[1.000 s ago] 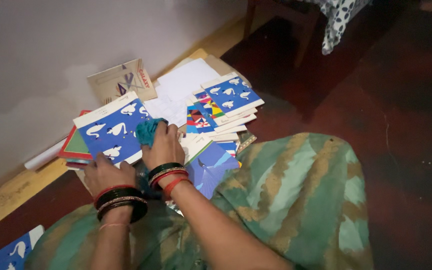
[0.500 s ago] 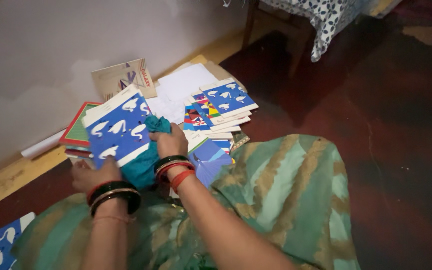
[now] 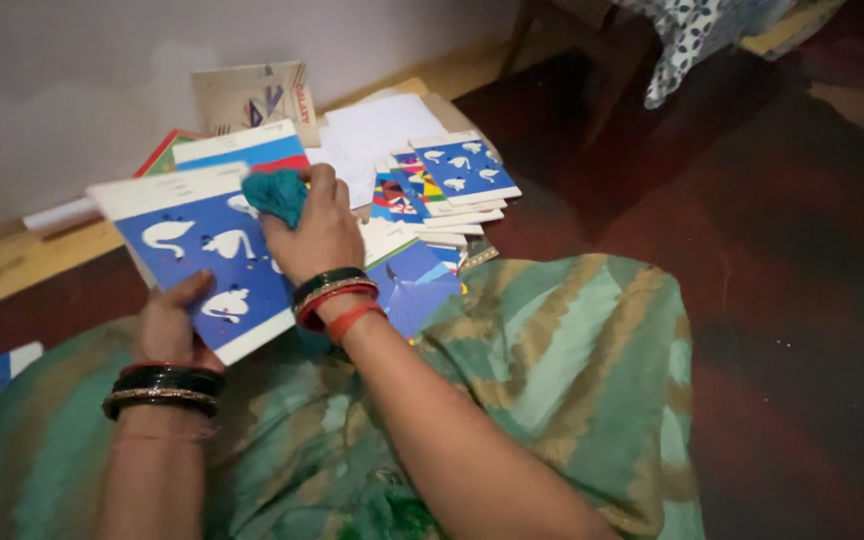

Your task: The person organizes a set of cards by wiping them with a blue cloth and then placing them in a stack on a shelf.

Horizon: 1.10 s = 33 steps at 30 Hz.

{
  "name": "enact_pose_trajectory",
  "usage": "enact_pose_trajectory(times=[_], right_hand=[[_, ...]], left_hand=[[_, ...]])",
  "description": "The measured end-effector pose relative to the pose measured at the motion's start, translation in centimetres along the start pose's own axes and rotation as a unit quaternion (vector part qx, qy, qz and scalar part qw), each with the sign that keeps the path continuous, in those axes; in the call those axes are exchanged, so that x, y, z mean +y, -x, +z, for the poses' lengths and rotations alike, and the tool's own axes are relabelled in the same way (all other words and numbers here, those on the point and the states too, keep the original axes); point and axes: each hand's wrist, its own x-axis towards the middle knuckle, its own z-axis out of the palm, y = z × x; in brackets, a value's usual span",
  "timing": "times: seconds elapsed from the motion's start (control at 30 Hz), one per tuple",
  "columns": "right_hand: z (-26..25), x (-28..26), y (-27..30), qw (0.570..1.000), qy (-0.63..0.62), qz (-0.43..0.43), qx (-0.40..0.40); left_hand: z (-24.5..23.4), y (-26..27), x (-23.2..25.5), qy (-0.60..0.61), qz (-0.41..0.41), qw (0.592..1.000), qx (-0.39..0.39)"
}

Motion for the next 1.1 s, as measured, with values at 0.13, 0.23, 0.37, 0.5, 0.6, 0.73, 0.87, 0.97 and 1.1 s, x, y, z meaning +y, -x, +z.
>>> enact_pose_trajectory(times=[0.13,0.23,0.37,0.5,0.6,0.73,0.87,0.97,1.1], right_hand=[[4.4,0.0,2.2,0.972,-0.141,-0.171,-0.078],[5.5,-0.2,6.7,0.95,-0.172,-0.205,-0.16],[4.7,1.5,3.4,0.955,-0.122,-0.253,-0.091],[3.0,1.6,1.1,0.977,-0.083,-0.197,-0.027],[2.0,0.0,5.2,0.963,-0.143,-0.21,-0.092],[1.2,1.2,4.1,0.945,-0.12,-0.297,-0.065],[-0.3,5.1,0.8,0.982,-0.087,-0.17,-0.005],[-1.8,5.7,2.1,0.979,-0.1,-0.176,0.005],[-4.2,5.2,7.9,0.978,-0.123,-0.16,-0.06]], left_hand=[[0.1,-0.3,-0.9,0.061,-0.048,0.997,-0.01],[0.2,-0.1,-0.4,0.049,-0.044,0.998,0.003],[1.6,1.8,0.5,0.052,-0.034,0.998,-0.007],[3.3,2.7,1.4,0.047,-0.018,0.996,-0.076],[4.0,2.3,1.5,0.127,-0.034,0.988,-0.086],[4.6,2.3,0.3,0.126,-0.004,0.986,-0.113],[6.5,3.3,-1.1,0.072,-0.036,0.992,-0.097],[8.1,2.3,-2.0,0.107,-0.074,0.981,-0.142],[9.4,2.0,-3.7,0.072,-0.074,0.98,-0.168]])
